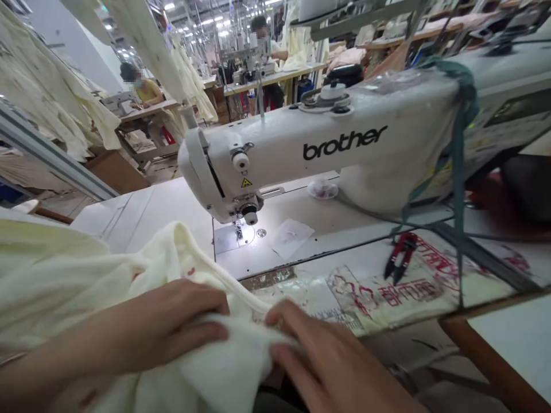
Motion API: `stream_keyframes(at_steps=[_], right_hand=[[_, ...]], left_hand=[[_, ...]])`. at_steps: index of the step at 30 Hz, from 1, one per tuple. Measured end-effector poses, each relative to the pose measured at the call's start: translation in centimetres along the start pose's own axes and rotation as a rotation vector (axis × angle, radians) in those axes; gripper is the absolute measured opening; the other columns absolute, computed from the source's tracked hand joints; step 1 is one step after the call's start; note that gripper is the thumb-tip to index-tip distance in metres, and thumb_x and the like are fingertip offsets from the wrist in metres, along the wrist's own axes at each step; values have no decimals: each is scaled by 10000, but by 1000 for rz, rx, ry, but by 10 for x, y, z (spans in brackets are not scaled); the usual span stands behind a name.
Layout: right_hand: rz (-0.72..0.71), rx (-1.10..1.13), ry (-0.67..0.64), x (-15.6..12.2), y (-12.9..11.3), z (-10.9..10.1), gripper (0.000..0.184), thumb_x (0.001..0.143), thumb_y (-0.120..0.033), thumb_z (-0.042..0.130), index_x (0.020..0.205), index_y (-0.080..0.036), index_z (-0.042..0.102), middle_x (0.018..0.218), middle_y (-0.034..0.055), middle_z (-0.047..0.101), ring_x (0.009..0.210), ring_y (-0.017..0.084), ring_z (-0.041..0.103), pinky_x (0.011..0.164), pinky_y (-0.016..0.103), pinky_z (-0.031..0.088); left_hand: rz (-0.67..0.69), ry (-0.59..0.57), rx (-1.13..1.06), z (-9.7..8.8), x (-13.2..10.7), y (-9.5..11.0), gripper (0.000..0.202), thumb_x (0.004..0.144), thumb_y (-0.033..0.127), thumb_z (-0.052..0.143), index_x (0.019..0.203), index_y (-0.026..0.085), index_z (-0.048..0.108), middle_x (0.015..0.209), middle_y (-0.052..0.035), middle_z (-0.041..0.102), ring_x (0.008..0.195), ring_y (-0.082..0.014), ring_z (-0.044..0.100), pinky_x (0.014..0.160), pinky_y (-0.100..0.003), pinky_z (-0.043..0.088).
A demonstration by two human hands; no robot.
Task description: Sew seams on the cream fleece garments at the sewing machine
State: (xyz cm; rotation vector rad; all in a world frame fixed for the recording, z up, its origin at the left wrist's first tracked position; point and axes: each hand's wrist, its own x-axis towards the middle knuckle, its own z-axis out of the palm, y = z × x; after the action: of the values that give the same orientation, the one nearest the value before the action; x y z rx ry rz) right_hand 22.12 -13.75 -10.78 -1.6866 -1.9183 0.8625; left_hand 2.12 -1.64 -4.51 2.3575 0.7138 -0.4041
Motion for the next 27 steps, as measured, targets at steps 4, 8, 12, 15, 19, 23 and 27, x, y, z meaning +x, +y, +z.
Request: stream_keyframes(at_steps=[4, 8, 12, 15, 19, 23, 27], right_hand=[[162, -77, -19, 21, 6, 7, 86, 851, -184, 474, 772, -212, 495, 756, -1, 620, 739, 184, 609, 623, 284, 447], [107, -90, 15, 25, 8, 6, 119, 841, -138, 479, 742, -205, 483, 761, 6, 593, 734, 169, 578, 622, 272, 412], [88, -169, 18, 27, 11, 7, 150, 815, -89, 504, 708, -189, 475, 806, 29, 553, 788, 183, 552, 625, 275, 403], [55, -136, 32, 32, 10, 5, 154, 792, -49, 500, 710, -178, 478, 849, 39, 525, 834, 183, 526, 657, 273, 408], [53, 50, -26, 43, 8, -8, 138, 737, -43, 490, 711, -178, 474, 795, -1, 534, 680, 120, 483, 591, 230, 369], [92, 323, -210, 57, 9, -22, 71, 717, -125, 489, 691, -184, 459, 639, -48, 493, 559, 87, 441, 498, 200, 311], [161, 576, -380, 69, 10, -29, 86, 690, -119, 448, 702, -196, 411, 550, -61, 499, 486, 92, 481, 443, 193, 334]], left_hand=[[-148, -56, 161, 9, 23, -16, 245, 900, 340, 415, 790, 175, 558, 834, -42, 655, 822, -219, 613, 812, -383, 417], [-181, -19, 239, 8, 27, -4, 223, 885, 351, 456, 877, 173, 589, 882, -69, 641, 848, -245, 597, 742, -366, 436], [-46, 154, 343, 19, 40, 8, 284, 799, 331, 619, 988, 131, 548, 1025, -106, 564, 968, -266, 513, 848, -419, 417], [111, 96, 341, 26, 50, 1, 240, 807, 324, 612, 914, 121, 536, 1007, -105, 539, 962, -245, 475, 874, -410, 396], [118, 88, 167, 22, 47, -12, 194, 878, 344, 497, 905, 152, 500, 954, -70, 555, 895, -199, 500, 810, -341, 402], [-44, 95, -81, 11, 40, -17, 272, 833, 447, 535, 957, 208, 501, 901, -18, 598, 822, -180, 535, 688, -283, 381], [-80, 37, -192, 2, 42, -16, 337, 789, 501, 561, 984, 226, 572, 902, -3, 615, 809, -162, 526, 678, -255, 369]])
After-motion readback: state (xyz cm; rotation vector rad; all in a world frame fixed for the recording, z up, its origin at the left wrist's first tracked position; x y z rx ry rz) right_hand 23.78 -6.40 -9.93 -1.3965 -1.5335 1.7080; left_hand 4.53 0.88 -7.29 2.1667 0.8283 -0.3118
